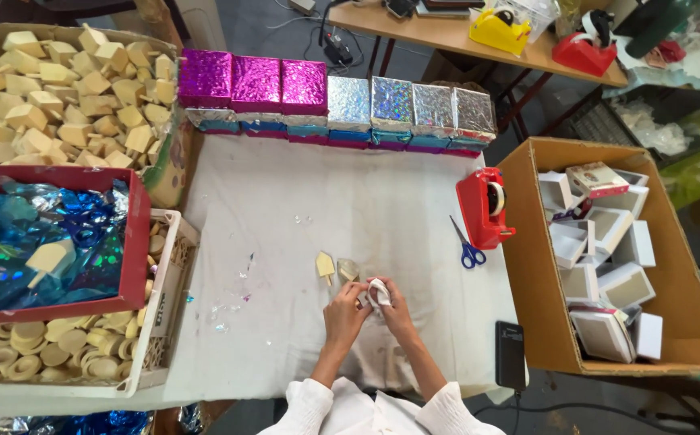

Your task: The person wipes small wooden items with a white cloth and places them into a small white box. They then close the box with a lid and wipe the exterior of the closed box.

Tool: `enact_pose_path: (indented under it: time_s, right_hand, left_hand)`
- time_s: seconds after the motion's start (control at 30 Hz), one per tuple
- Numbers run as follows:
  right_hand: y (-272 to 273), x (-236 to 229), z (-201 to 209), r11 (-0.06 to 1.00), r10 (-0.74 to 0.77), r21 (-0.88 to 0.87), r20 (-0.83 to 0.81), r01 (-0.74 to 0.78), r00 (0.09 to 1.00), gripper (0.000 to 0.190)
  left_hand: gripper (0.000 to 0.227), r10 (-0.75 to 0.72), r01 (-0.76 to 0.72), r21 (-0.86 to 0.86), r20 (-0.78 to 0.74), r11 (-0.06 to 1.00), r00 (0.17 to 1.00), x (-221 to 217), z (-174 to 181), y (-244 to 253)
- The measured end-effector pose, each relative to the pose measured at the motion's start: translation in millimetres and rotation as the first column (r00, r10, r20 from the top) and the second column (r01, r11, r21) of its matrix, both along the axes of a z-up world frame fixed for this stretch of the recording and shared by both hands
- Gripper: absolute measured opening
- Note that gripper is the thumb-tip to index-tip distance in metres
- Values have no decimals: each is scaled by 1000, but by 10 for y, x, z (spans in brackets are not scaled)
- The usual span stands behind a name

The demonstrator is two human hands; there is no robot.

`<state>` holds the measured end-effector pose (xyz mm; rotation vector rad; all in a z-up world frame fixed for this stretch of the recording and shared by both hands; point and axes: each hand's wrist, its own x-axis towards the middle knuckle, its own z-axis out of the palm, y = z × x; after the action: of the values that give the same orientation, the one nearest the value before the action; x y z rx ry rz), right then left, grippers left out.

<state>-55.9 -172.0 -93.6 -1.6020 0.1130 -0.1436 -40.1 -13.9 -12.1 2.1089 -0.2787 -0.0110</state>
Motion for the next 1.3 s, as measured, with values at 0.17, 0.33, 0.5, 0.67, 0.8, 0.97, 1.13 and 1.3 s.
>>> enact_pose_path:
  time_s: [0.17, 0.33, 0.5, 0.67, 0.8, 0.97, 1.13, 1.3]
  right_hand:
    - [-117, 111, -579, 972, -108, 205, -67, 119, 992, 38]
    - [-19, 122, 61, 927, -186, 274, -262, 258, 947, 29]
    - [98, 154, -81, 987, 41, 155, -22, -37, 999, 48]
    - [88, 142, 6, 980, -84, 167, -157, 111, 984, 45]
    - [56, 176, -120, 942, -126, 271, -257, 196, 958, 45]
    - [-51, 230, -368, 982, -113, 137, -106, 127, 988, 43]
    - [75, 186, -38, 996, -3, -87, 0, 3, 1000, 44]
    - [76, 119, 94, 969, -124, 163, -329, 186, 936, 40]
  left_hand:
    - [31, -19, 19, 0, -43, 1000, 999, 25, 77, 60]
    - [34, -19, 19, 28, -3, 999, 1000, 64, 282, 150]
    - [34, 9, -10, 22, 62, 1000, 998, 141, -10, 123]
    - [36, -24, 23, 51, 9, 998, 1000, 178, 33, 97]
    - [38, -59, 61, 45, -46, 997, 997, 197, 66, 121]
    - [37, 13, -11, 50, -38, 999, 999, 222, 133, 195]
    - [34, 9, -9, 35, 4, 999, 1000, 231, 52, 192]
    - [37, -46, 48, 34, -49, 998, 998, 163, 90, 162]
